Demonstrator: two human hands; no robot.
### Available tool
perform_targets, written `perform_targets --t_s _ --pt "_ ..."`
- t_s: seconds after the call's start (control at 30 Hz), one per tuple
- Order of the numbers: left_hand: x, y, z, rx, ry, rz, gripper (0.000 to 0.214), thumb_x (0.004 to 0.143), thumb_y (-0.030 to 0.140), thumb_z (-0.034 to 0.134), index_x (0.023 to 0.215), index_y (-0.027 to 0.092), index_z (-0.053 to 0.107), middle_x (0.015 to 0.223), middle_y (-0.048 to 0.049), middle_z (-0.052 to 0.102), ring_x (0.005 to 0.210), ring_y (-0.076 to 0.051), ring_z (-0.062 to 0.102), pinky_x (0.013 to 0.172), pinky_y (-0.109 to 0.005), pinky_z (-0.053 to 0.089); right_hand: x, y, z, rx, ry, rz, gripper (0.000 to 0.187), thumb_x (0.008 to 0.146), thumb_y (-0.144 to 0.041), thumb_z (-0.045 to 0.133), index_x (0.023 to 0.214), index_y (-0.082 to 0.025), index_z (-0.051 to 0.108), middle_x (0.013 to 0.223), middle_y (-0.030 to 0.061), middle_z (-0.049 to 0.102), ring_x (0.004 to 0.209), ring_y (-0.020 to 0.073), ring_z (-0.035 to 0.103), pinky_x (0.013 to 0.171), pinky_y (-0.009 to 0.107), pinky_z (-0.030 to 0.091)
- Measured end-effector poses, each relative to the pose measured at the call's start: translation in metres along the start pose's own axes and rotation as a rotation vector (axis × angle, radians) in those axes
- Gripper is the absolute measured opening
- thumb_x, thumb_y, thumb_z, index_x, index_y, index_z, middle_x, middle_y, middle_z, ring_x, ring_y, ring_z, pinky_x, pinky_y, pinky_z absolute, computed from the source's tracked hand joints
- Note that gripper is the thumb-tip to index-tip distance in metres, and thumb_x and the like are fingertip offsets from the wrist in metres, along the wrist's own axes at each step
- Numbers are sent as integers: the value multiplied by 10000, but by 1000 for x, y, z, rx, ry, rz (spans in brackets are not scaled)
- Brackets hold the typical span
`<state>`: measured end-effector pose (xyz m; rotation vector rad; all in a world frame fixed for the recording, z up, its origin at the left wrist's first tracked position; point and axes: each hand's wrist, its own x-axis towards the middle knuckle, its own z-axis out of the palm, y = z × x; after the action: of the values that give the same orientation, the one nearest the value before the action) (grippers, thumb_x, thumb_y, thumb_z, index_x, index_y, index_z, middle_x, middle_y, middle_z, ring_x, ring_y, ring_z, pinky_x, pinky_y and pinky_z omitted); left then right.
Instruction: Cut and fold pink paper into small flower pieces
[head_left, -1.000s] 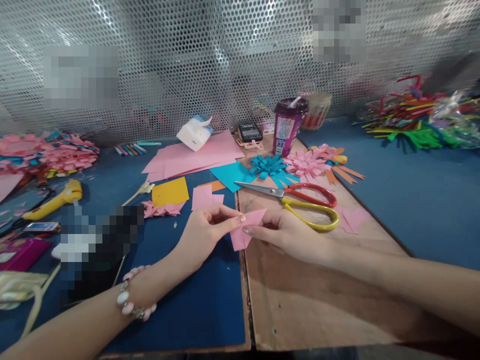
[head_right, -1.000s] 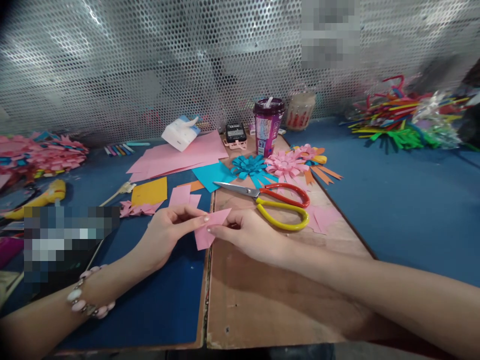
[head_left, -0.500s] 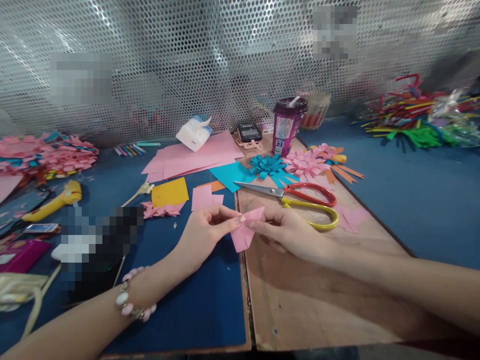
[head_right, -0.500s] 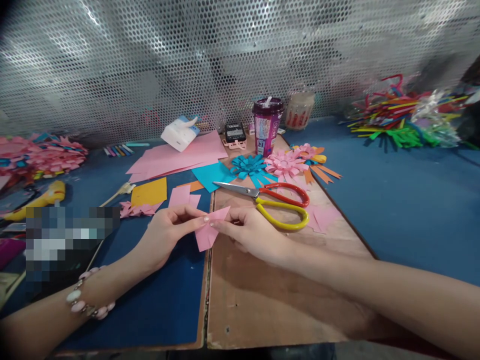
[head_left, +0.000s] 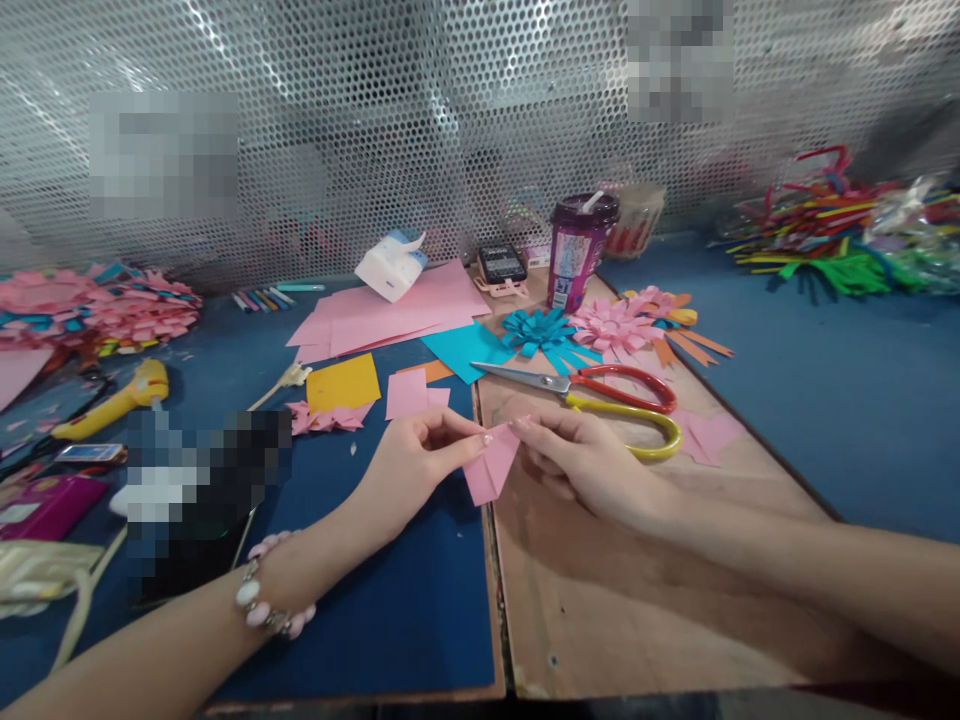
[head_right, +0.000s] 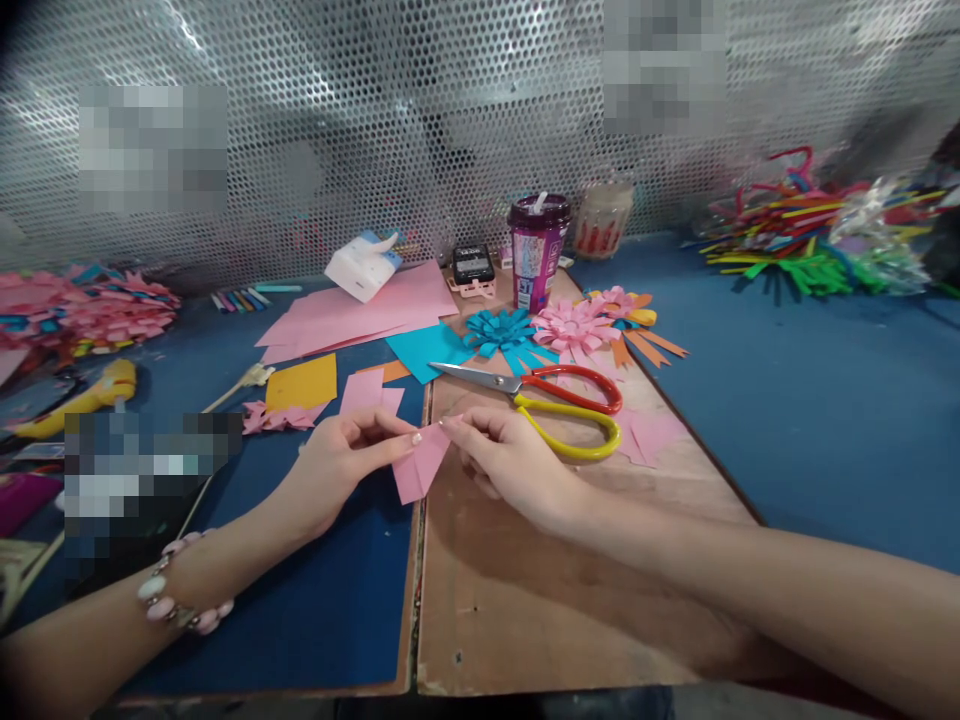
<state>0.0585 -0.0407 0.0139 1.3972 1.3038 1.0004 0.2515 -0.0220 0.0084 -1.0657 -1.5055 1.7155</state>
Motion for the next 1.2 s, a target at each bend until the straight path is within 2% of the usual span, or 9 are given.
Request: perform_targets --t_s 0.3,0.47,0.6,0.67,0.8,0.97,1.07,1.13,1.2 --pt "2 4 -6 103 -253 -12 189 743 285 683 902 187 712 774 -38 713 689 -148 636 652 -260 484 4 8 -2 162 14 10 383 826 -460 611 640 -181 424 539 -71 362 408 38 295 375 208 161" --pt "1 5 -5 65 -247 -38 162 731 298 698 839 177 694 758 -31 695 679 -146 616 658 -265 476 2 8 0 106 56 -27 365 873 -484 536 686 -186 437 553 -66 366 421 50 321 384 213 206" --pt "2 2 -1 -80 -45 -70 152 731 274 705 826 162 662 790 -18 684 699 -119 597 682 -232 458 -4 4 5 -170 167 -218 255 894 -446 525 907 -191 523 716 -15 538 562 90 464 488 224 379" --pt "2 1 0 -124 -7 -83 162 737 269 702 838 156 646 780 -11 669 699 -112 585 684 -226 450 -7 3 6 -332 167 -312 237 877 -400 569 988 -194 537 853 23 609 638 109 512 549 242 436" --pt "2 0 0 -163 -78 -65 160 751 248 691 852 157 606 840 -22 671 784 -131 606 729 -239 455 -6 0 0 -455 149 -424 136 914 -270 504 1006 -197 572 977 51 656 780 139 598 645 267 498" --pt "3 -1 -2 -78 -138 9 313 762 234 689 1059 194 598 927 -37 695 838 -149 631 740 -257 470 -3 -6 -9 -632 21 -551 206 901 -158 462 1003 -201 637 985 44 676 895 156 623 785 299 506" --pt "4 -3 -3 22 -211 13 183 765 260 688 926 174 678 873 -47 705 782 -146 635 728 -256 477 -3 -12 -14 -768 -45 -557 225 911 -170 449 1015 -207 646 967 32 681 853 140 624 754 271 496" --pt "5 -3 -4 28 -196 16 124 755 249 691 849 169 700 828 -44 706 741 -140 633 705 -249 483 0 -17 -24 -899 -7 -492 230 928 -222 437 1042 -208 636 964 38 681 805 139 622 697 258 484" --pt "5 -4 -4 -21 -141 -16 104 738 226 697 822 165 699 766 -33 698 667 -126 623 665 -242 489 7 -21 -43 -1069 144 -434 246 928 -288 448 1073 -193 621 971 65 674 800 161 617 674 269 469"
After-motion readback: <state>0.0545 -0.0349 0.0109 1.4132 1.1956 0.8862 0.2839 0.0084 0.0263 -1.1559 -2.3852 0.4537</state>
